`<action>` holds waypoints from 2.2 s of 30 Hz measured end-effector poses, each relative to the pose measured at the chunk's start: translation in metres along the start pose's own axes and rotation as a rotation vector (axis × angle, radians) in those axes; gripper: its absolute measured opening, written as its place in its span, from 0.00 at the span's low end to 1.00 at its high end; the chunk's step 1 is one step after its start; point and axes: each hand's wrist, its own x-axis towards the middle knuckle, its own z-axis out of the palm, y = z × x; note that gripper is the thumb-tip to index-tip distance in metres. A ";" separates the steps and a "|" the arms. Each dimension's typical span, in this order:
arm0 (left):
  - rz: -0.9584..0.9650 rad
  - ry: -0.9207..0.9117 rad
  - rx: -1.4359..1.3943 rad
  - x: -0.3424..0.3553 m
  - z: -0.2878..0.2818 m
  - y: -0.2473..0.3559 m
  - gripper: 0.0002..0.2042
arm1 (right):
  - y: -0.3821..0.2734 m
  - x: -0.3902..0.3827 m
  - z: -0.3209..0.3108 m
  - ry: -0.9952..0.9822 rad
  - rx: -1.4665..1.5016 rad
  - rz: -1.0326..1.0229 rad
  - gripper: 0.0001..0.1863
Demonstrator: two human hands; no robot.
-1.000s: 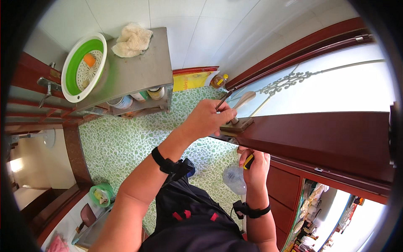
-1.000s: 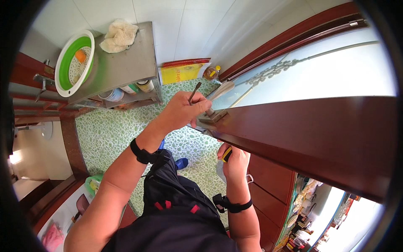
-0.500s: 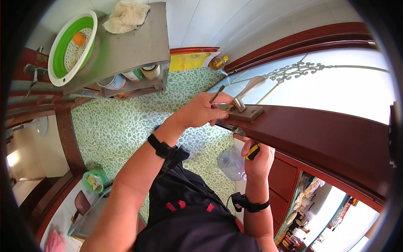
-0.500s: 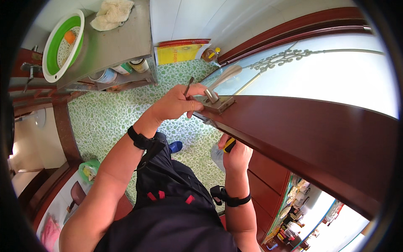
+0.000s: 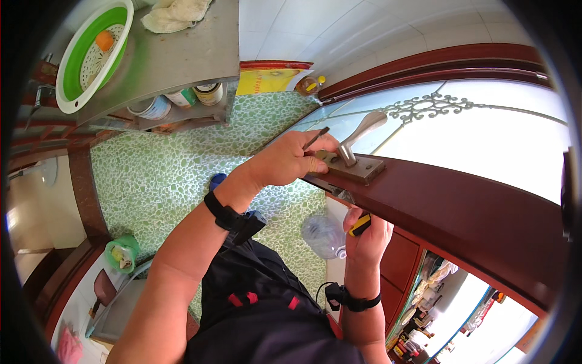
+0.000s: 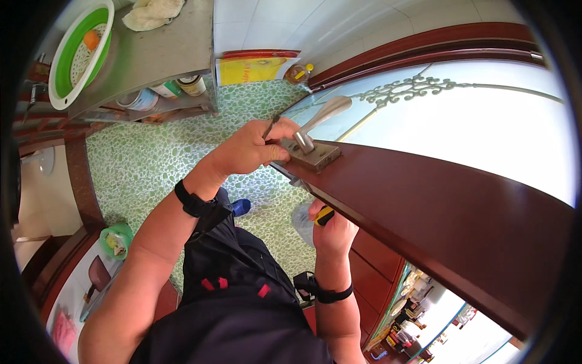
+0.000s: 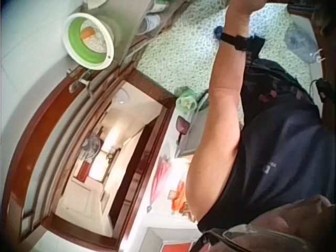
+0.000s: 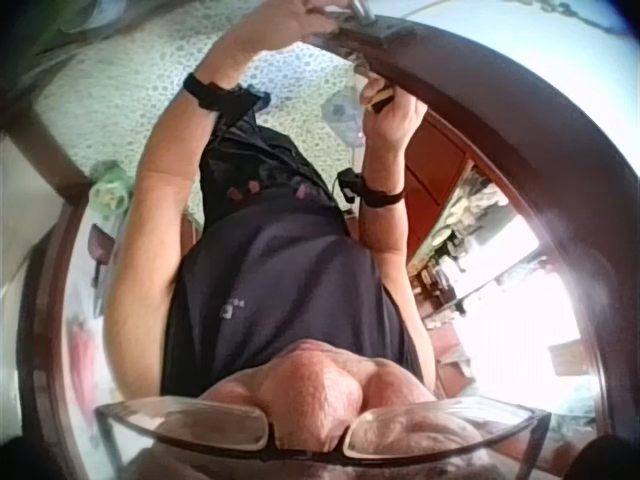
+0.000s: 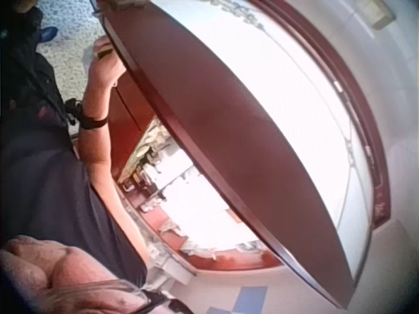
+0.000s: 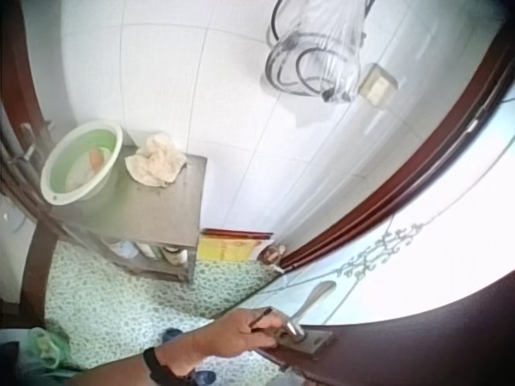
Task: The person is using a screwdriver to tighten or fix the screws on a door handle.
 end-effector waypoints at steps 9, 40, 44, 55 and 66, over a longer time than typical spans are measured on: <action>0.154 0.018 0.013 0.000 0.009 -0.013 0.18 | 0.007 -0.004 -0.014 0.071 0.102 0.065 0.15; 0.331 0.004 0.026 0.007 0.010 -0.033 0.17 | -0.008 -0.011 -0.004 0.132 0.150 0.188 0.17; 0.329 0.003 0.045 0.006 0.009 -0.031 0.17 | 0.000 -0.013 -0.009 0.068 0.016 0.083 0.19; 0.129 0.061 -0.081 -0.009 0.010 -0.046 0.20 | 0.005 -0.016 -0.025 0.078 -0.259 0.062 0.22; 0.152 0.115 -0.043 -0.007 0.018 -0.049 0.20 | 0.011 -0.016 -0.020 0.153 -0.068 0.107 0.19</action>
